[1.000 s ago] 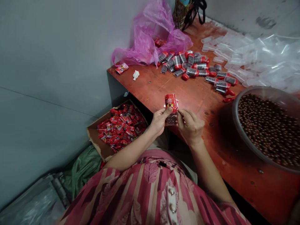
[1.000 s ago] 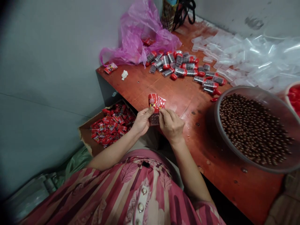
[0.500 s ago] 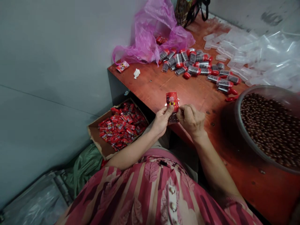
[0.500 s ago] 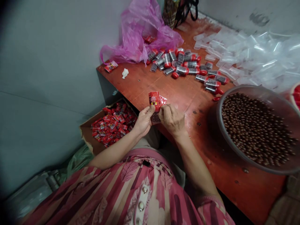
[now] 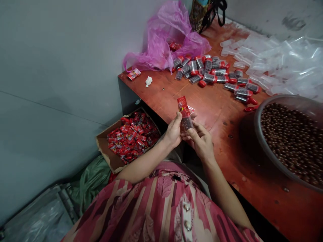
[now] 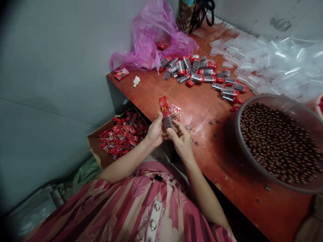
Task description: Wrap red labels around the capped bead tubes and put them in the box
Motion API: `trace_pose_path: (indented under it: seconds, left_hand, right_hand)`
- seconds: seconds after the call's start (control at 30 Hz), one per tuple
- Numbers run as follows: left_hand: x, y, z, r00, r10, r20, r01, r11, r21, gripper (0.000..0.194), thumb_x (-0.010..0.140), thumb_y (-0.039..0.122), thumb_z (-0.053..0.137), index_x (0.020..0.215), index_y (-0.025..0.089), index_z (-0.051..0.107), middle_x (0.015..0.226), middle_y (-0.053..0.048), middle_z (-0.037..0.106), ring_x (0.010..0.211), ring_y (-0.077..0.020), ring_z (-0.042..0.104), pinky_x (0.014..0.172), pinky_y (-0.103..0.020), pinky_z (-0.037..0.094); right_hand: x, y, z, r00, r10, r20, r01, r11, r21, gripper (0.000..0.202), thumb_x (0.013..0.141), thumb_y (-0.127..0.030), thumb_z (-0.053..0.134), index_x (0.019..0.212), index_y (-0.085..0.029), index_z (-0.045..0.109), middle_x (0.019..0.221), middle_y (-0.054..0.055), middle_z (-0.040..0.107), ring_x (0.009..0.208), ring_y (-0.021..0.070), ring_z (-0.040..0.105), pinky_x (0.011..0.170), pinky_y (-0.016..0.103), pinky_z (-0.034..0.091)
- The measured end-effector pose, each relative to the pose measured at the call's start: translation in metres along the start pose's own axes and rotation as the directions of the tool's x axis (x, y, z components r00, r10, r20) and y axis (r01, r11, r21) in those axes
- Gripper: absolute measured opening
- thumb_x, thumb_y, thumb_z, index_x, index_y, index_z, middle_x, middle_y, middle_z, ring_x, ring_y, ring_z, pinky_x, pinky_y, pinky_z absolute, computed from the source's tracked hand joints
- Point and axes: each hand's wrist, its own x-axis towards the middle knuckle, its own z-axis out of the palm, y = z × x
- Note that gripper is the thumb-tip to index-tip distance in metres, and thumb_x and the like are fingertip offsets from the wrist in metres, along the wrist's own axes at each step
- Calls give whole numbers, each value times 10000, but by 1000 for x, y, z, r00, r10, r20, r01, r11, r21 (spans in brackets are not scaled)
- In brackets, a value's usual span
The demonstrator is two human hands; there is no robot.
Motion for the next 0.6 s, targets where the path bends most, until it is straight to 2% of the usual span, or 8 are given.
trace_pose_path:
  seconds: [0.07,0.1,0.17,0.23,0.33,0.4,0.47,0.6]
  left_hand:
    - [0,0,0,999,-26,18,26,999,22,600,757,657,499,1014,139,662,886,-100,698,461,-75,492,385,-204,338]
    - [0,1,1,1000,-6,10,6,999,34,559,747,626,545,1000,141,661,886,-91,695,490,-79,512,409,-201,364]
    - [0,0,1,996,87,-36,-85,995,56,438,723,517,647,971,156,650,906,-61,685,616,-96,582,515,-195,441]
    - [-1,-2,1,963,242,-120,-230,967,105,353,695,396,715,960,179,632,929,-28,674,757,-109,621,652,-200,488]
    - [-2,-5,-4,878,445,-177,-389,878,278,303,676,332,735,912,182,619,838,-6,672,752,-115,640,719,-238,517]
    - [-3,-6,-8,851,505,-145,-423,823,380,270,684,351,721,859,172,620,747,0,666,666,-120,642,682,-258,533]
    - [-2,-6,-11,841,528,-122,-428,785,447,249,701,374,699,825,170,630,712,0,665,633,-125,643,654,-262,538]
    - [-1,-4,-14,800,584,-138,-404,695,595,223,728,386,664,810,179,673,736,-15,688,668,-133,648,676,-256,530]
  right_hand:
    - [1,1,3,999,40,-12,-39,997,71,340,815,-388,598,1106,-214,618,908,42,691,653,147,654,585,300,562]
    - [1,1,3,999,19,-48,-17,999,27,322,821,-382,591,1092,-214,634,885,36,693,636,143,650,594,305,565]
    - [2,0,2,984,-113,-141,83,975,-207,307,829,-355,584,1100,-225,647,892,36,701,692,160,662,665,328,567]
    - [2,-2,0,927,-333,-171,207,838,-505,320,838,-309,576,1144,-234,631,978,54,702,827,193,670,763,351,553]
    - [3,-1,-1,825,-562,-60,320,552,-770,338,858,-242,545,1190,-206,598,1041,88,691,933,207,657,828,337,531]
    - [4,2,-1,787,-616,11,340,418,-842,335,869,-220,530,1197,-182,587,1020,99,693,922,198,659,820,310,528]
    - [4,5,0,769,-637,45,323,328,-888,338,877,-222,523,1208,-178,576,1016,102,688,908,192,659,800,293,529]
    - [4,9,1,754,-652,73,293,234,-927,370,883,-233,517,1250,-204,543,1042,97,675,905,188,657,768,283,533]
